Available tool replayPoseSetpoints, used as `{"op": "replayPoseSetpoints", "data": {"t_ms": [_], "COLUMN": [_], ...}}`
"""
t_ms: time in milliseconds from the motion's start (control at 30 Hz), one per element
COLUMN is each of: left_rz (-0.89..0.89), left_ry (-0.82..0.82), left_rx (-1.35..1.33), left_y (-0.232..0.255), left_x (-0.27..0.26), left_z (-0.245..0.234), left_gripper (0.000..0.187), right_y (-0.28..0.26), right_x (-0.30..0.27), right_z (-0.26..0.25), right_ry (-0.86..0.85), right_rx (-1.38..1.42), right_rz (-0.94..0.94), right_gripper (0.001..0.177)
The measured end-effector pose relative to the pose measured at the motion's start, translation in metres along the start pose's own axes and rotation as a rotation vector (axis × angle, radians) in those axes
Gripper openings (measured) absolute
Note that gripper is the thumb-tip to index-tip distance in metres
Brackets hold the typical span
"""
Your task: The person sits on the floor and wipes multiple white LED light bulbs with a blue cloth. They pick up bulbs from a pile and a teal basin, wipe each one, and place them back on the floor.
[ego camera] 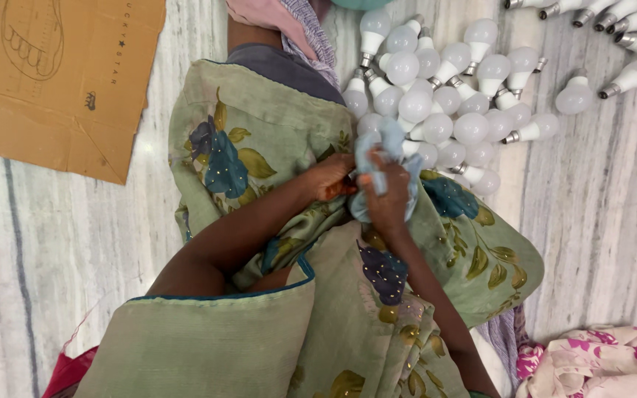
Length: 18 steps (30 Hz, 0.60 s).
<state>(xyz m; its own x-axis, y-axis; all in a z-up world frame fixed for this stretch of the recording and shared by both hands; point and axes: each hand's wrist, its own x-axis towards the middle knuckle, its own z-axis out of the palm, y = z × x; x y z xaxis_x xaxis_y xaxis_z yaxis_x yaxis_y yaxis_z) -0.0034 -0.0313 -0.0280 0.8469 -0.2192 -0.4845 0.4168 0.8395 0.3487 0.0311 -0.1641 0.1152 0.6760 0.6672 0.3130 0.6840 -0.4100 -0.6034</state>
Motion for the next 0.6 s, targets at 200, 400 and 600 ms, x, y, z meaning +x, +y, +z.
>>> {"op": "replayPoseSetpoints", "data": {"t_ms": [200,400,600], "left_rz": [-0.048,-0.067,0.023], "left_ry": [0.04,-0.218,-0.093], "left_rx": [0.222,0.454,0.389], "left_y": [-0.002,0.014,0.006], "left_x": [0.003,-0.032,-0.024], "left_z": [-0.005,0.016,0.01], "left_gripper": [0.039,0.052,0.062], "right_y": [-0.003,0.055,0.063], "right_x": [0.019,0.028,0.018], "right_z": [0.008,-0.018,-0.009], "right_ry": [-0.125,-0.136,-0.104], "right_rx": [-0.347,0.101,-0.248], "right_rz": [-0.094,0.508,0.44], "right_gripper": [0.029,0.03,0.038]}}
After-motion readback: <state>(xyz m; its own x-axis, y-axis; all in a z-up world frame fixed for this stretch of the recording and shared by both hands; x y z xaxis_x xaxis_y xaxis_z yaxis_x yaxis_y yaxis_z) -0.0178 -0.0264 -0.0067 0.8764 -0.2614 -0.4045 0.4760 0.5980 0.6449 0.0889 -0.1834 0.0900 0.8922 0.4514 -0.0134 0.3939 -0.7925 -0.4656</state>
